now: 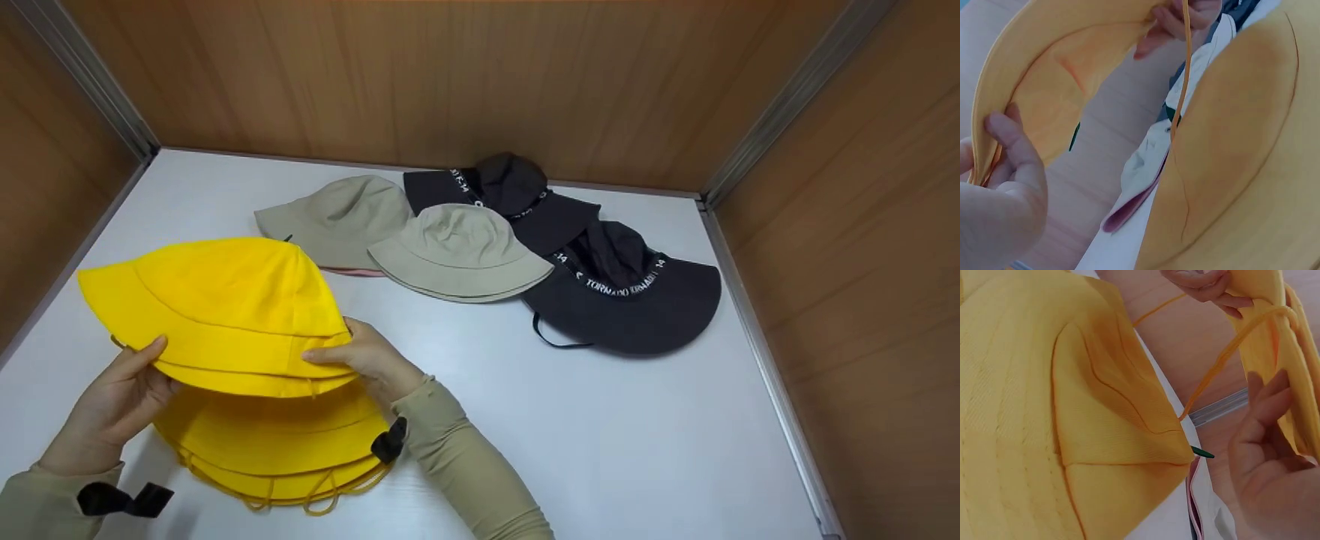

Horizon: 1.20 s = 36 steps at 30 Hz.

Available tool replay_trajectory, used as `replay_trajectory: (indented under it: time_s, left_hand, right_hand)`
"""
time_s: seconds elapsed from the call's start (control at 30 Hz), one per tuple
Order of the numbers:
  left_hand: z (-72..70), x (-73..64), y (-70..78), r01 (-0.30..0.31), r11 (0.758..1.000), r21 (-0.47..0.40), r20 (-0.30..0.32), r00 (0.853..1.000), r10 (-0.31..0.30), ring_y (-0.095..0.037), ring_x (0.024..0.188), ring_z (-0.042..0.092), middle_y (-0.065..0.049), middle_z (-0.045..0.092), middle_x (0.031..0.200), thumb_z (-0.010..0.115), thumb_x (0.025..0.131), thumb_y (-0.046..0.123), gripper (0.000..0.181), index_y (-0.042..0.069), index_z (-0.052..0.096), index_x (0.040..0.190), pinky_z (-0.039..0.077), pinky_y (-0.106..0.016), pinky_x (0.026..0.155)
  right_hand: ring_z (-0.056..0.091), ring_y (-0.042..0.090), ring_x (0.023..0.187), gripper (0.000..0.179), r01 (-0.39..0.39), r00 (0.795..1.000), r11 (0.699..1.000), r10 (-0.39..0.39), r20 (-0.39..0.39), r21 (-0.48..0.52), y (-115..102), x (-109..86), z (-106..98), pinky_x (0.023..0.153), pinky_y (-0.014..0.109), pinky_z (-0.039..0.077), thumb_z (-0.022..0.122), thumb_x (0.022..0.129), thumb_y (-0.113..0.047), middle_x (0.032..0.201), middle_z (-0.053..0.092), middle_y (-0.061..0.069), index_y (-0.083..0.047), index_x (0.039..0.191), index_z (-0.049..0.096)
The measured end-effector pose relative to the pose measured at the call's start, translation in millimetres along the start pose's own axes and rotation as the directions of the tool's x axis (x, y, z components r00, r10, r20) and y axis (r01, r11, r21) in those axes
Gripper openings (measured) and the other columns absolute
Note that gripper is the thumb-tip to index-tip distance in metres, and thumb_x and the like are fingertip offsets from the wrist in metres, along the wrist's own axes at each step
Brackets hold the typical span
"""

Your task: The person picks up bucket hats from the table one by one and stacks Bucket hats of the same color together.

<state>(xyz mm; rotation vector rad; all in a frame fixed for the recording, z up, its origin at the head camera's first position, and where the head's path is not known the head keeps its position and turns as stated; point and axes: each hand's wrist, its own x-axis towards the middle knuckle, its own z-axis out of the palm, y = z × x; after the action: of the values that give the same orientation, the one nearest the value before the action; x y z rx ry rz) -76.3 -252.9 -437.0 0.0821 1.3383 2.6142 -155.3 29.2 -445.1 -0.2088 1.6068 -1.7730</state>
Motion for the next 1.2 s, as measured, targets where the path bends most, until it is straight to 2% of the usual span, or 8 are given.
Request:
replay_trajectory:
  time_s: [0.13, 0.3, 0.5, 0.6, 0.77, 0.97, 1.1, 1.2]
  left_hand:
    - [-25.4, -3.0, 18.6, 0.156, 0.96, 0.232, 0.069, 0.982, -0.176, -0.005, 0.1, 0.062, 0.007, 0.066, 0.11, 0.028, 0.105, 0.019, 0.033, 0.023, 0.057, 0.12, 0.05, -0.022, 0.087]
    - [-53.7, -6.2, 47.5, 0.293, 0.818, 0.495, 0.054, 0.929, -0.366, -0.006, 0.1, 0.062, 0.01, 0.068, 0.108, 0.026, 0.105, 0.026, 0.038, 0.025, 0.063, 0.114, 0.05, -0.02, 0.086]
    - [-61.8, -1.6, 57.8, 0.237, 0.775, 0.586, -0.084, 0.969, -0.233, -0.003, 0.094, 0.06, 0.014, 0.067, 0.104, 0.033, 0.104, 0.026, 0.029, 0.028, 0.061, 0.112, 0.049, -0.014, 0.082]
    - [-58.7, 8.5, 56.9, 0.23, 0.642, 0.731, -0.165, 0.973, -0.161, -0.001, 0.098, 0.056, 0.012, 0.062, 0.11, 0.039, 0.102, 0.033, 0.03, 0.018, 0.053, 0.124, 0.046, -0.014, 0.085]
    - [-54.9, 32.1, 54.1, 0.239, 0.381, 0.893, -0.16, 0.96, -0.228, -0.036, 0.133, 0.034, -0.021, 0.034, 0.146, 0.05, 0.097, 0.039, 0.069, 0.001, 0.021, 0.147, 0.031, -0.054, 0.107]
    - [-52.6, 60.1, 52.7, 0.195, 0.234, 0.952, -0.089, 0.914, -0.396, -0.055, 0.136, 0.009, -0.027, 0.008, 0.155, 0.072, 0.083, 0.031, 0.099, 0.009, 0.005, 0.152, 0.014, -0.072, 0.103]
    - [-50.4, 74.1, 54.9, 0.168, 0.149, 0.974, -0.079, 0.877, -0.474, -0.054, 0.135, 0.017, -0.032, 0.016, 0.15, 0.073, 0.081, 0.037, 0.1, 0.005, 0.01, 0.151, 0.015, -0.071, 0.103]
    - [-52.8, 78.6, 55.9, 0.155, 0.097, 0.983, -0.092, 0.876, -0.474, -0.052, 0.13, 0.029, -0.035, 0.028, 0.144, 0.069, 0.083, 0.043, 0.09, 0.0, 0.022, 0.147, 0.022, -0.069, 0.102]
  right_hand:
    - [0.06, 0.016, 0.096, 0.055, 0.03, 0.999, 0.998, -0.031, -0.018, -0.048, 4.0, -1.3, 1.8, 0.09, 0.032, 0.051, 0.067, 0.086, -0.005, 0.116, 0.059, 0.011, -0.004, 0.135, 0.044]
    - [0.06, 0.017, 0.098, 0.057, 0.097, 0.995, 0.994, -0.097, 0.009, -0.042, 5.1, -3.8, 1.7, 0.091, 0.034, 0.051, 0.065, 0.086, -0.001, 0.119, 0.057, 0.013, -0.003, 0.138, 0.04]
    - [0.06, 0.018, 0.1, 0.055, 0.187, 0.981, 0.977, -0.181, 0.063, -0.102, 3.5, -7.2, 3.0, 0.092, 0.035, 0.05, 0.066, 0.085, -0.003, 0.117, 0.058, 0.012, -0.002, 0.135, 0.043]
    - [0.059, 0.016, 0.1, 0.054, 0.236, 0.969, 0.96, -0.221, 0.11, -0.154, 2.0, -8.9, 4.2, 0.092, 0.034, 0.05, 0.067, 0.085, -0.005, 0.116, 0.058, 0.01, -0.003, 0.134, 0.044]
    - [0.058, 0.013, 0.098, 0.051, 0.322, 0.939, 0.922, -0.282, 0.198, -0.216, -1.8, -10.6, 5.4, 0.091, 0.032, 0.049, 0.066, 0.085, -0.001, 0.116, 0.058, 0.015, 0.001, 0.132, 0.046]
    - [0.056, 0.005, 0.091, 0.045, 0.413, 0.901, 0.826, -0.308, 0.306, -0.383, -7.9, -15.7, 9.1, 0.088, 0.025, 0.049, 0.067, 0.086, -0.006, 0.114, 0.061, 0.018, 0.001, 0.128, 0.05]
    - [0.055, 0.001, 0.088, 0.041, 0.455, 0.883, 0.762, -0.316, 0.348, -0.46, -9.5, -18.5, 11.8, 0.086, 0.022, 0.049, 0.067, 0.087, -0.009, 0.112, 0.063, 0.016, 0.001, 0.124, 0.052]
    - [0.055, 0.002, 0.088, 0.039, 0.459, 0.882, 0.751, -0.32, 0.346, -0.475, -9.5, -19.3, 11.6, 0.085, 0.021, 0.049, 0.066, 0.087, -0.009, 0.111, 0.064, 0.017, 0.002, 0.123, 0.053]
